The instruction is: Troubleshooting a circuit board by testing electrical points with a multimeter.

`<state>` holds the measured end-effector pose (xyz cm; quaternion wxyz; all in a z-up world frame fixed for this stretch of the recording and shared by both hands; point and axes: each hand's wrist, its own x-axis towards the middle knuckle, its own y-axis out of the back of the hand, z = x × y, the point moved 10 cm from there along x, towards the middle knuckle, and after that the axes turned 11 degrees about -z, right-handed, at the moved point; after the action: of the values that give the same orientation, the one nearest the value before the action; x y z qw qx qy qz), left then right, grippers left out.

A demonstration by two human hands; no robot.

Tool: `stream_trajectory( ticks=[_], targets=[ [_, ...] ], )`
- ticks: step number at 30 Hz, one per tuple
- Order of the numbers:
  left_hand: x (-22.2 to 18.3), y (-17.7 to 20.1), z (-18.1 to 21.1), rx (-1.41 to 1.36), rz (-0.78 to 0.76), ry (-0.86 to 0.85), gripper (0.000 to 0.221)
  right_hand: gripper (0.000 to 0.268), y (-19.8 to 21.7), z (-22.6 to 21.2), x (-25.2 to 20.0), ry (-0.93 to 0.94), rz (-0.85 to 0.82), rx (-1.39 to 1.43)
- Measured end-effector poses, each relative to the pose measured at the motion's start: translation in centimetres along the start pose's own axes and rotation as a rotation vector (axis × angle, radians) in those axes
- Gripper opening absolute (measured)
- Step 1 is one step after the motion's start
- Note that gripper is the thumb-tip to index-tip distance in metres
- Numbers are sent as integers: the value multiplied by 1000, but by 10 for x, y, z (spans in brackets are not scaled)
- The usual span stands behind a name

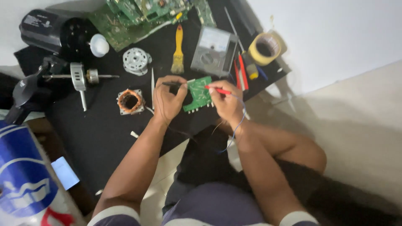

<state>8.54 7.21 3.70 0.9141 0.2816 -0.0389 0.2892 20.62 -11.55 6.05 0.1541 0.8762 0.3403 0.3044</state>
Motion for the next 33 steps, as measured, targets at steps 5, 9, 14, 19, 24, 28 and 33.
stream_trajectory(
  ticks=[5, 9, 14, 19, 24, 28, 33],
  targets=[
    [1, 13, 18, -37, 100, -54, 12, 11, -3, 2, 6, -21, -43, 114],
    [-7, 21, 37, -140, 188, -138, 8, 14, 3, -11, 2, 28, -68, 175],
    [-5, 16, 35, -97, 162, -97, 9, 15, 9, -16, 4, 17, -35, 222],
    [-3, 12, 40, -57, 136, -104, 9, 19, 10, -16, 3, 32, -35, 204],
    [0, 4, 37, -45, 79, -79, 11, 17, 8, -10, 1, 10, -51, 293],
    [0, 1, 38, -35, 54, -51, 11, 16, 8, -5, -1, -26, -56, 299],
    [-3, 4, 40, -72, 47, -81, 14, 17, 8, -5, -1, -26, -31, 241]
  ],
)
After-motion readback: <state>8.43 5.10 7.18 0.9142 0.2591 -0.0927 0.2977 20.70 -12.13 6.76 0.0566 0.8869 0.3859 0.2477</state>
